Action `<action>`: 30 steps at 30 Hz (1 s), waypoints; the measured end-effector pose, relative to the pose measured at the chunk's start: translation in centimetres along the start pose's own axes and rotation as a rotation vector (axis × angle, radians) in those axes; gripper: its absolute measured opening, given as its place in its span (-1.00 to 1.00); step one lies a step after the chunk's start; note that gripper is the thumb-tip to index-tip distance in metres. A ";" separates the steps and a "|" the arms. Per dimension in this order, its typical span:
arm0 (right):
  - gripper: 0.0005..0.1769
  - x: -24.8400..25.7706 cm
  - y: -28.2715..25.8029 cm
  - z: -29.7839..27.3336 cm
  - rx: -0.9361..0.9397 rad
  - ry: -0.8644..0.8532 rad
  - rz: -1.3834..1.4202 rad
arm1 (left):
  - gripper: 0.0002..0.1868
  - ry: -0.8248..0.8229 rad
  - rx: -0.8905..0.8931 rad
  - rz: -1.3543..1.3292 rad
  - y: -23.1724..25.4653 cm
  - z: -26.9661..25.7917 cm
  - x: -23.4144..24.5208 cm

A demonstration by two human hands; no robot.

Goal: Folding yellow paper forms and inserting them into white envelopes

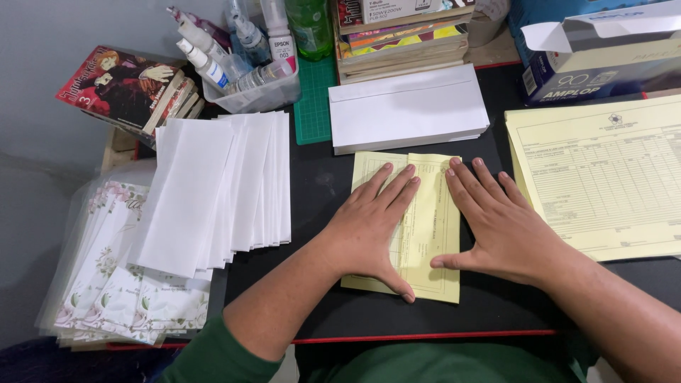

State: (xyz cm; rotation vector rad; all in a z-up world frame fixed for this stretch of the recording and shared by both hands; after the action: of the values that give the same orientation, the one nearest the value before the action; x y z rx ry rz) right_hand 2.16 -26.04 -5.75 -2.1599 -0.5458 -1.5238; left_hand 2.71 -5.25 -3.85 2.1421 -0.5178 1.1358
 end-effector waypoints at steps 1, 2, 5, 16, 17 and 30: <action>0.62 -0.2 0.1 0.0 -0.002 0.002 -0.001 | 0.83 0.001 -0.002 0.003 0.0 0.0 0.0; 0.59 -0.4 0.2 0.0 -0.016 0.022 -0.001 | 0.82 0.006 -0.004 0.003 0.0 0.0 0.0; 0.55 0.0 -0.3 -0.7 -0.007 0.068 -0.041 | 0.82 0.012 -0.005 0.015 0.0 -0.1 0.0; 0.47 -1.0 -2.8 -3.3 0.171 0.245 -0.350 | 0.81 -0.012 0.004 0.012 -0.1 -0.1 0.0; 0.47 -0.8 -2.3 -3.0 0.117 0.236 -0.332 | 0.82 -0.039 0.012 0.012 -0.1 0.0 0.0; 0.17 1.5 0.6 2.4 -0.098 -0.009 -0.147 | 0.82 -0.051 0.022 0.031 0.1 0.0 0.1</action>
State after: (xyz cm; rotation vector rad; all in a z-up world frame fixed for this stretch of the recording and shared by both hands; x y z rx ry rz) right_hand 4.83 -25.10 -5.14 -2.2446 -0.6587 -1.6500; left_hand 2.72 -5.28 -3.75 2.1940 -0.5658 1.1113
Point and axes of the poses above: each hand's wrist, its own z-axis towards the middle knuckle, its own x-axis out of the back of the hand, y = z × x, the point moved 4 cm from there along z, towards the middle knuckle, and after that the axes turned 14 degrees about -y, right-handed, at the moved point
